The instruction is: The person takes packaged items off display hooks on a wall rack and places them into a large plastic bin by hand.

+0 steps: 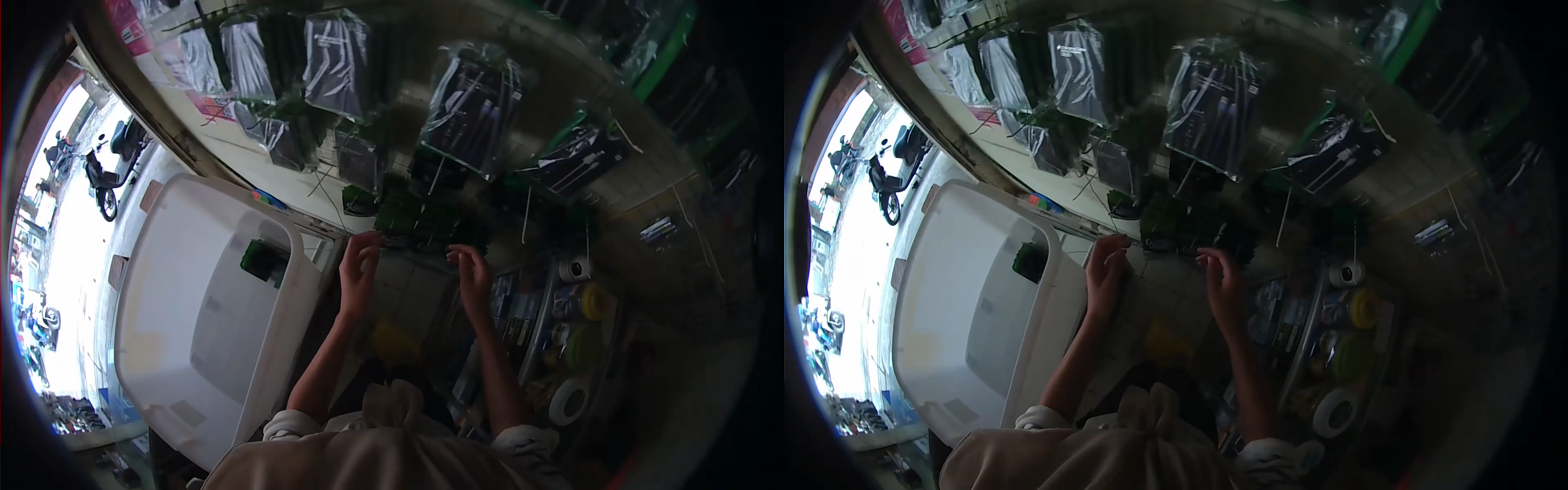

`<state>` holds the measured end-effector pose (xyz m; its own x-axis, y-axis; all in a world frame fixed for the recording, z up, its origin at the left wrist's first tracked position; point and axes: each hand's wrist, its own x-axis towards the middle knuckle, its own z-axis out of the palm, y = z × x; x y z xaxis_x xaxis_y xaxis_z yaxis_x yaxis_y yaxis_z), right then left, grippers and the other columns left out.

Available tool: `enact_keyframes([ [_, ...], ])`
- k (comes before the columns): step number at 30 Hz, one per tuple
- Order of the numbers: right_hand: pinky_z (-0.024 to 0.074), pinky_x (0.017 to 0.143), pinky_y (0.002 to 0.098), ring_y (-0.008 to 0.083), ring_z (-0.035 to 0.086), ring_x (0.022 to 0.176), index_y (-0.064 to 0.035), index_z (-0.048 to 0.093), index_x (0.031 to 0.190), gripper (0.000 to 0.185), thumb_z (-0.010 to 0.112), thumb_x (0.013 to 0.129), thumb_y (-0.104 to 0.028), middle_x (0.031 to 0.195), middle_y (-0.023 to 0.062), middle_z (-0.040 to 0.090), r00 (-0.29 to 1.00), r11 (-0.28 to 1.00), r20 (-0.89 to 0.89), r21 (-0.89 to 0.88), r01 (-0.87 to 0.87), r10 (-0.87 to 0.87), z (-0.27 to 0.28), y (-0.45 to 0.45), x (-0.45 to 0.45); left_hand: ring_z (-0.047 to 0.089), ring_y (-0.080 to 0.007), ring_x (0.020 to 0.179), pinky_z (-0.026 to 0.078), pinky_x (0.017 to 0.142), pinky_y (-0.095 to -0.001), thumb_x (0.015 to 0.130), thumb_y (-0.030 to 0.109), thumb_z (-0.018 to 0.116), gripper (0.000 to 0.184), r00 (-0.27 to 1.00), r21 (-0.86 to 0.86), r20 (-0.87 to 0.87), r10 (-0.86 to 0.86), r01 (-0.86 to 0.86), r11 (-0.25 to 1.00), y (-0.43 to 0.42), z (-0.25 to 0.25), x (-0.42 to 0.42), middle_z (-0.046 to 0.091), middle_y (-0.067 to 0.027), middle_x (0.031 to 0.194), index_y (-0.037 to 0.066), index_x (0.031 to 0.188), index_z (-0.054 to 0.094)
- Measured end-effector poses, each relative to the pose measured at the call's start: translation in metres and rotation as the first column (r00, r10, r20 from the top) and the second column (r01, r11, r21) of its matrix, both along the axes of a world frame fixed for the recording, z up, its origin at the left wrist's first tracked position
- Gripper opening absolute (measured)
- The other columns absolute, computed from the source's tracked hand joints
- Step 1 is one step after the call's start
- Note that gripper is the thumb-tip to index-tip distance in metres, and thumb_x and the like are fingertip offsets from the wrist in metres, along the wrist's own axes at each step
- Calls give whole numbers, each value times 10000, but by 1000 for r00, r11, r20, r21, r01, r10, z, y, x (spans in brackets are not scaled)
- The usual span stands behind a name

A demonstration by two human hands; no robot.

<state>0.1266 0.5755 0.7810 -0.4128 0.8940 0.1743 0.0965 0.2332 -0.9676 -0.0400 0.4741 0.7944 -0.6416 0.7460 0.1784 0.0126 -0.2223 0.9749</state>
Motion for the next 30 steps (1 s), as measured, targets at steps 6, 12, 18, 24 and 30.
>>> enact_keyframes([
  [6,411,712,258,121,545,765,-33,552,926,184,420,880,-153,794,54,568,970,970,4,21,241,-241,-56,17,87,518,-106,898,400,771,-228,821,8,441,212,988,-54,-5,-155,154,987,47,-54,66,543,-57,958,9,1027,488],
  [12,409,737,264,133,540,820,-36,554,939,179,440,854,-146,832,58,570,933,935,72,5,354,-354,-113,36,122,504,-149,975,405,804,-280,797,1,459,261,944,-99,-119,-307,297,950,90,-107,105,514,-77,1025,35,1056,467],
  [18,410,801,301,175,533,910,-24,515,1005,200,477,817,-78,942,87,555,913,913,33,45,405,-406,-191,57,119,502,-247,950,395,811,-327,729,-37,515,366,841,-144,-473,-263,221,965,123,-179,113,490,-120,1008,35,1079,440],
  [24,375,865,325,230,481,998,-16,421,1115,334,524,803,-77,1070,119,480,896,859,-31,273,433,-443,-264,84,103,429,-329,1019,356,854,-372,725,-24,516,419,796,-75,-536,-280,286,955,146,-229,113,459,-156,1047,46,1120,398],
  [30,362,871,331,246,452,1021,-29,405,1135,369,542,802,-112,1081,123,449,891,863,-24,235,446,-454,-302,96,88,442,-359,986,379,822,-393,737,-8,510,428,752,-132,-583,-308,286,949,160,-286,116,464,-183,1033,53,1140,379],
])
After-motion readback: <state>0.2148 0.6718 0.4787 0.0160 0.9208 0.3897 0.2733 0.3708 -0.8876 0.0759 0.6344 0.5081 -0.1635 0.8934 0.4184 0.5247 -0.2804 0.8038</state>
